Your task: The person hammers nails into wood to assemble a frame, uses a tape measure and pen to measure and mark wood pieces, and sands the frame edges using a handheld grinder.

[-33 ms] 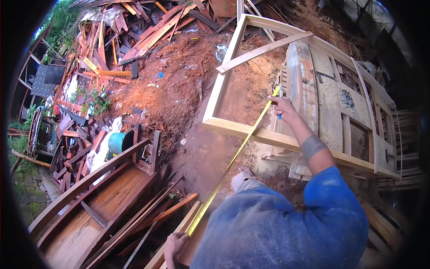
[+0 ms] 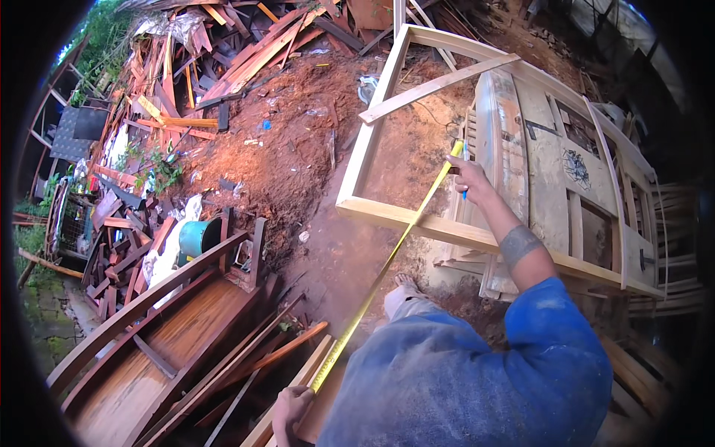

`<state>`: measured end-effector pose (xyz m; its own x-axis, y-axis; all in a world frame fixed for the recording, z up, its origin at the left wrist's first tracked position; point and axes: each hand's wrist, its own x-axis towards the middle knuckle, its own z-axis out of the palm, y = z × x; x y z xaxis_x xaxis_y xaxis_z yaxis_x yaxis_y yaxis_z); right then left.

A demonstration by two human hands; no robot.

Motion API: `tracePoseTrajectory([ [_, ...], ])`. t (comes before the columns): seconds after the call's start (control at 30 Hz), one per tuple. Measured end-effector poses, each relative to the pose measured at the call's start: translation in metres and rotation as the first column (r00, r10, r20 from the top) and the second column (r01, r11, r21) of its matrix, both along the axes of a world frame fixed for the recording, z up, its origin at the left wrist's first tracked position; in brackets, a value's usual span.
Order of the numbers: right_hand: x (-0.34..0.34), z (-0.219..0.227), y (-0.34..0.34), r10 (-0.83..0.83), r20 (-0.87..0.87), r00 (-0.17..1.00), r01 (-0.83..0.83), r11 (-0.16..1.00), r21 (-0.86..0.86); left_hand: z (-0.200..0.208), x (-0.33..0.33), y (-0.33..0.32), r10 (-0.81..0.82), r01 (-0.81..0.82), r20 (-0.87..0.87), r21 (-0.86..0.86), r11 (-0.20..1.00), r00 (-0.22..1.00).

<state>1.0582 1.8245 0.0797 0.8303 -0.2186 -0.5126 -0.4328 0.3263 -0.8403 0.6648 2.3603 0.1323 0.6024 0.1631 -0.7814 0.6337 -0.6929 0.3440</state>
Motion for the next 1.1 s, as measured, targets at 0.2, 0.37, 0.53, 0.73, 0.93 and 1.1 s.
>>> tracePoseTrajectory([
  [0.2, 0.019, -0.022, -0.015, 0.123, -0.114, 0.986, -0.118, 0.992, 0.053, 0.021, 0.06, -0.03, -0.018, 0.011, -0.123, -0.062, 0.998, 0.992],
  [0.37, 0.032, -0.031, 0.036, 0.177, -0.176, 0.968, -0.16, 0.981, 0.11, 0.027, 0.125, -0.068, -0.014, 0.013, -0.071, -0.02, 1.0, 0.997],
  [0.53, 0.09, -0.078, 0.023, 0.0, -0.063, 0.998, 0.001, 1.0, 0.026, 0.036, 0.205, -0.123, -0.049, 0.049, -0.061, 0.01, 0.999, 0.997],
  [0.73, 0.221, -0.093, -0.111, -0.279, -0.061, 0.958, 0.276, 0.96, -0.049, 0.039, 0.235, -0.125, -0.017, 0.033, -0.14, 0.111, 0.993, 0.99],
  [0.93, 0.294, -0.072, -0.172, -0.325, 0.102, 0.94, 0.338, 0.924, -0.178, 0.054, 0.217, -0.117, 0.109, -0.103, -0.017, 0.215, 0.971, 0.994],
  [1.1, 0.347, -0.027, -0.165, -0.359, 0.246, 0.9, 0.413, 0.885, -0.217, 0.028, 0.259, -0.141, 0.244, -0.24, -0.02, 0.123, 0.963, 0.97],
])
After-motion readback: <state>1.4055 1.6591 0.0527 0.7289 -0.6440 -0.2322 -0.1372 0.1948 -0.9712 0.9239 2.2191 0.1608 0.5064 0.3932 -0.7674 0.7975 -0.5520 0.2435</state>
